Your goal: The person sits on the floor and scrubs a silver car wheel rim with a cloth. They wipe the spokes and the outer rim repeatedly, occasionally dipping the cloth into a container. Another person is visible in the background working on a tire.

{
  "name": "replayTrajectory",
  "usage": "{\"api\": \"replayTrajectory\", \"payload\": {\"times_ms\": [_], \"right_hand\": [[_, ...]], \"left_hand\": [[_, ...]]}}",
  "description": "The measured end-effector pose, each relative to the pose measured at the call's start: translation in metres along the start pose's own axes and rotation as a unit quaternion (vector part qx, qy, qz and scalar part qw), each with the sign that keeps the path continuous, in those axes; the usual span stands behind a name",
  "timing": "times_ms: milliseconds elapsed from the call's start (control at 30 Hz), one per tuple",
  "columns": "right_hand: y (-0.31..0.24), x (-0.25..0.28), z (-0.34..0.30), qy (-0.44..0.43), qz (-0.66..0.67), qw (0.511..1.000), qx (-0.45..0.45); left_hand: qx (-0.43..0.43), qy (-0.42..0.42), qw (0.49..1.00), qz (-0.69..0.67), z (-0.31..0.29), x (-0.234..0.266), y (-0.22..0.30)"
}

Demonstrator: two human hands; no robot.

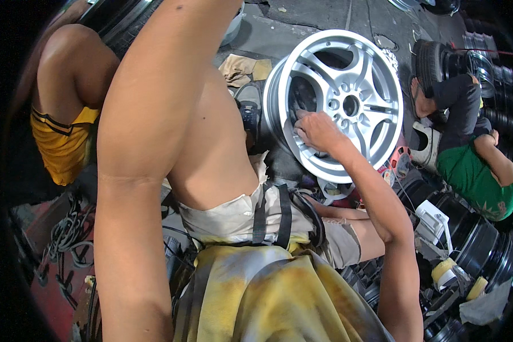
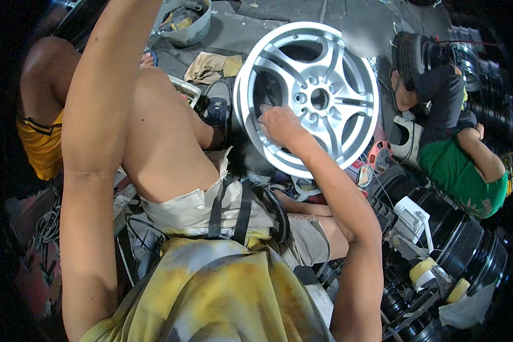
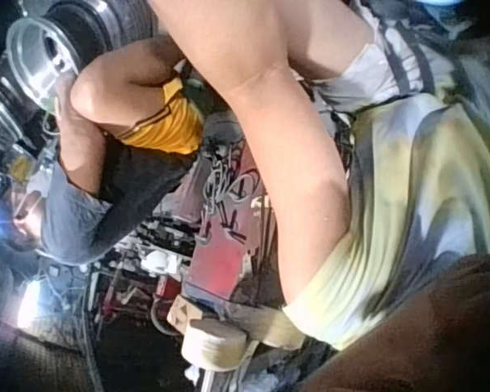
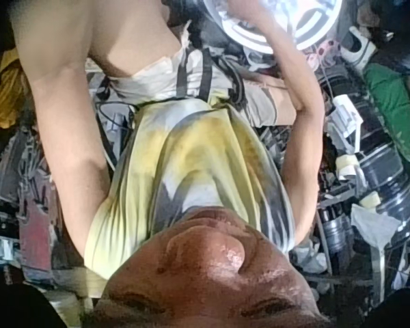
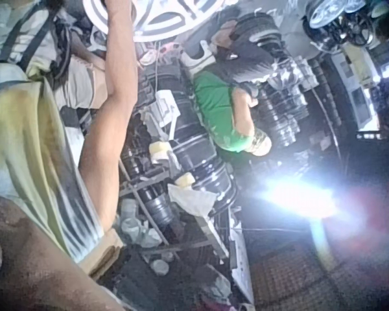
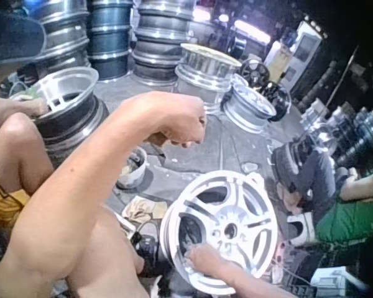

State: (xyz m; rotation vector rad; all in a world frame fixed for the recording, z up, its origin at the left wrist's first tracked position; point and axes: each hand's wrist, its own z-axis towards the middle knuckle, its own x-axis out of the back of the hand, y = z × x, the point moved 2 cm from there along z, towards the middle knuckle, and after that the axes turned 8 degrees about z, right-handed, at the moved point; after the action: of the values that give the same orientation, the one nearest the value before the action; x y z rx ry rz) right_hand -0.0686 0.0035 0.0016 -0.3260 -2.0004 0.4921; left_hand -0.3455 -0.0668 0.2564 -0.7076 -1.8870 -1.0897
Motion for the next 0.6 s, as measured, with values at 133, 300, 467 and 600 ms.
{"api": "replayTrajectory", "payload": {"times_ms": [133, 300, 467, 600], "right_hand": [[-0.003, -0.002, 0.005, 0.012, 0.052, 0.998, 0.02], [-0.004, -0.003, -0.005, 0.012, -0.001, 1.0, -0.02], [0.009, 0.034, -0.027, -0.036, -0.116, 0.987, -0.106], [0.044, 0.079, 0.015, -0.043, -0.356, 0.931, -0.07]], "left_hand": [[0.016, 0.01, 0.999, 0.032, 0.0, -0.003, 0.007], [0.041, 0.012, 0.998, 0.047, 0.004, -0.005, 0.017], [-0.004, 0.008, 0.999, 0.034, 0.0, -0.006, 0.012], [0.001, 0.015, 1.0, 0.017, 0.002, -0.006, 0.012]]}}
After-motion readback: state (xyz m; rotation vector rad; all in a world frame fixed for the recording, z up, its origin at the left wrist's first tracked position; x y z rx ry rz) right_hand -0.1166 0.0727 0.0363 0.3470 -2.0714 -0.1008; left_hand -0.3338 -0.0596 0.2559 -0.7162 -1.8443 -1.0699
